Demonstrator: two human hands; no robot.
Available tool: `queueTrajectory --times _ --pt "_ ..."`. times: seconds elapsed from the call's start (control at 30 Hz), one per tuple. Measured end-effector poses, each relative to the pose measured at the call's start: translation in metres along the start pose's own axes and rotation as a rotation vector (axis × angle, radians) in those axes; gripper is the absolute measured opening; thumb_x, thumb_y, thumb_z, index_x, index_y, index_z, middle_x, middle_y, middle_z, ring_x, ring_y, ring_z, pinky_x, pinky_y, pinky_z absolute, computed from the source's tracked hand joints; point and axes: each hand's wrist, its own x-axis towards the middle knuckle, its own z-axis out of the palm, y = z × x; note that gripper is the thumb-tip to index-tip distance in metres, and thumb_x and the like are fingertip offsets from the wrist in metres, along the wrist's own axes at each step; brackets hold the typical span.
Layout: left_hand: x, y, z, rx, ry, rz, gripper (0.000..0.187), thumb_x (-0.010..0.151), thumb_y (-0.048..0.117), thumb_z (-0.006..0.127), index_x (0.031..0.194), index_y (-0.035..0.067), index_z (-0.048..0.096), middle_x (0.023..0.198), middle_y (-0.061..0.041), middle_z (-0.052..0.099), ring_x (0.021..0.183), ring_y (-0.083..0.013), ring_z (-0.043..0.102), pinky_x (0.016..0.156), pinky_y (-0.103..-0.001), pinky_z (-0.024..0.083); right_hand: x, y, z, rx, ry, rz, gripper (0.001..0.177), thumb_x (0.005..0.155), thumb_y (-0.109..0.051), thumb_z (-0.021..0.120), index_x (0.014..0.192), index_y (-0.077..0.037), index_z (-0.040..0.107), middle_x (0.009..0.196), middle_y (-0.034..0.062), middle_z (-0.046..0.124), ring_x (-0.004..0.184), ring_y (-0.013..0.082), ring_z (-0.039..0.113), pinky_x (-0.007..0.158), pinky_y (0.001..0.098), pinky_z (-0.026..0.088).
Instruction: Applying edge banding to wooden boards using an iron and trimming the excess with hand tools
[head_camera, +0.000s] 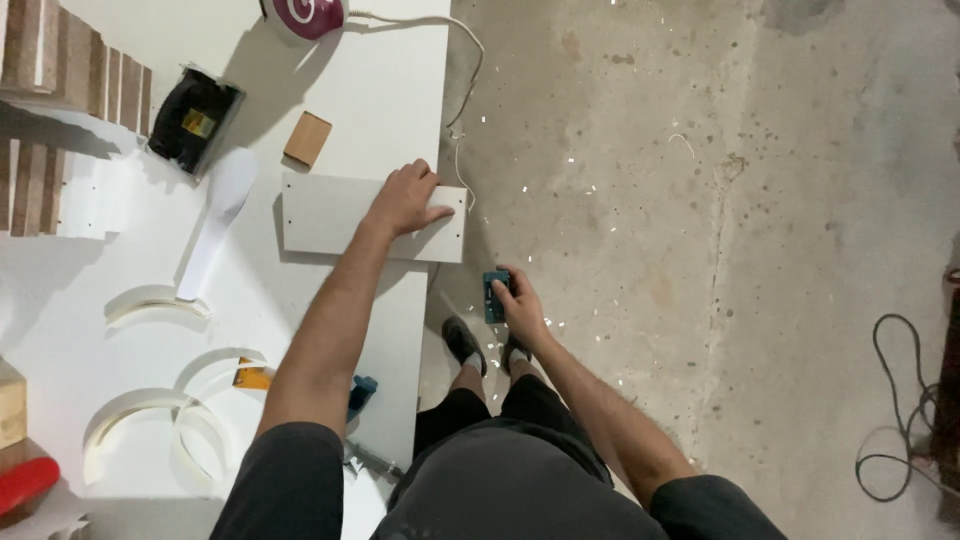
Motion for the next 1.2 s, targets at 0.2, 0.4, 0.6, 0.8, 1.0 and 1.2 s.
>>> queueTrajectory --times 0.2,0.4,0.6,0.8,1.0,1.2 --pt "-0.030 0.007 0.018 0.011 -0.104 -0.064 0.060 0.097 0.068 0.057 0.131 0.019 0.062 0.112 -0.005 0.053 0.110 -0.0283 0.057 0.098 -0.046 0.046 0.005 -0.013 0.023 0.064 -0.016 -0.156 0.037 0.106 -0.014 0.061 0.141 -0.007 0.053 0.117 0.0101 0.066 0.112 0.0156 0.056 0.101 0.0402 0.049" --pt "-0.051 0.004 0.043 0.088 0.176 -0.025 0.053 0.097 0.067 0.054 0.117 0.018 0.059 0.106 -0.004 0.052 0.109 -0.0261 0.059 0.100 -0.045 0.046 0.016 0.003 0.039 0.104 -0.068 -0.222 0.037 0.107 -0.013 0.058 0.142 -0.007 0.051 0.117 0.0082 0.063 0.112 0.0145 0.056 0.102 0.0371 0.047" --pt "-0.051 0.002 0.048 0.127 0.275 0.012 0.053 0.098 0.069 0.051 0.115 0.019 0.060 0.104 -0.003 0.054 0.104 -0.0246 0.062 0.096 -0.044 0.048 0.020 0.011 0.046 0.083 -0.091 -0.253 0.037 0.106 -0.014 0.060 0.141 -0.006 0.052 0.116 0.0075 0.064 0.111 0.0134 0.057 0.099 0.0359 0.049" --pt "-0.055 0.005 0.047 0.111 0.220 -0.002 0.050 0.098 0.067 0.049 0.110 0.019 0.059 0.102 -0.004 0.053 0.100 -0.0246 0.061 0.096 -0.043 0.047 0.016 0.008 0.054 0.028 -0.037 -0.179 0.037 0.105 -0.018 0.064 0.138 -0.008 0.050 0.109 0.0059 0.061 0.101 0.0145 0.056 0.092 0.0359 0.050" --pt "-0.051 0.004 0.049 0.115 0.285 0.029 0.047 0.096 0.062 0.053 0.107 0.017 0.060 0.099 -0.004 0.053 0.096 -0.0254 0.061 0.091 -0.043 0.047 0.035 -0.015 0.058 -0.049 0.012 -0.176 0.038 0.104 -0.022 0.065 0.138 -0.011 0.052 0.106 0.0037 0.060 0.098 0.0134 0.057 0.086 0.0339 0.051" --pt "-0.050 0.002 0.051 0.119 0.399 0.101 0.046 0.099 0.060 0.050 0.104 0.015 0.059 0.096 -0.005 0.050 0.092 -0.0252 0.059 0.087 -0.040 0.047 0.108 -0.031 0.060 -0.148 0.093 -0.252 0.036 0.102 -0.032 0.069 0.132 -0.015 0.059 0.102 0.0101 0.062 0.095 0.0195 0.063 0.084 0.0374 0.052"
